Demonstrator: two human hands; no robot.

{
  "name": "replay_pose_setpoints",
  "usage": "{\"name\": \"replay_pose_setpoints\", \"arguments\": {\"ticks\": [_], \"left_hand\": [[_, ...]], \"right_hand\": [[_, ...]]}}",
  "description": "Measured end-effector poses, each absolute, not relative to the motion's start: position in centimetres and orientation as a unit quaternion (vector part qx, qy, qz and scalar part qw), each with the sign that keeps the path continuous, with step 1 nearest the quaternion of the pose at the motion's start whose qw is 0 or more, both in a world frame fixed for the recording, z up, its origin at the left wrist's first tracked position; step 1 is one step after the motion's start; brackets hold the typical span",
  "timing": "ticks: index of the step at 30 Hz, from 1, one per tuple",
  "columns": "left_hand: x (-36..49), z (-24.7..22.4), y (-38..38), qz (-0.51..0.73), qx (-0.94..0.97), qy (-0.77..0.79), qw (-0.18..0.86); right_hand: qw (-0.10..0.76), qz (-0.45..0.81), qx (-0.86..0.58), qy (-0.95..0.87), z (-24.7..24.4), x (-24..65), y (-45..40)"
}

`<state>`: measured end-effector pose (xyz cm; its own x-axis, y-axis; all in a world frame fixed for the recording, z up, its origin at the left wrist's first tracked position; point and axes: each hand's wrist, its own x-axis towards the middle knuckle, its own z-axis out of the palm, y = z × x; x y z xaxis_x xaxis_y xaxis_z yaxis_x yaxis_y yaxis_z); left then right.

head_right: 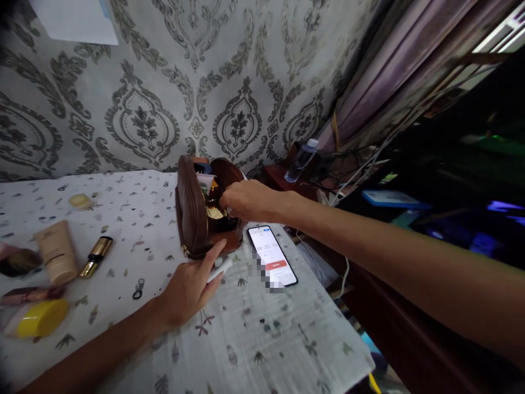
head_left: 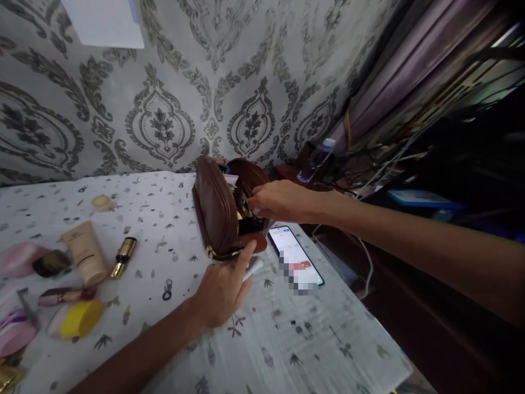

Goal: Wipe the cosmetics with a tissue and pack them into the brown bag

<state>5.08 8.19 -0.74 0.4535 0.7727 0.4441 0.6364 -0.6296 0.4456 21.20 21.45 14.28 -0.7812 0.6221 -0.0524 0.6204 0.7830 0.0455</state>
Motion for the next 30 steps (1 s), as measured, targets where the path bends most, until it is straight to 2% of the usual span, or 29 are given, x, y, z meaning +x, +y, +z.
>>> {"name": "replay_pose_setpoints", "arguments": {"ticks": [7,15,23,30], "left_hand": [[5.0,-1.2,8.2,0.302,0.849,0.419,0.112],[4.6,-1.0,8.3,0.296,0.854,0.41,0.122],[4.4,-0.8,8.4,0.288,0.856,0.414,0.109],[4.4,-0.3,8.4,0.298,0.857,0.411,0.085]], "right_hand": [[0.133,0.092,0.331,0.93,14.4,20.1,21.0],[0.11,0.056,0.341,0.932,14.1,19.7,21.5],[0.204,0.129,0.283,0.928,14.7,19.8,20.3],[0.135,0.218,0.141,0.956,14.0,21.6,19.8]]}}
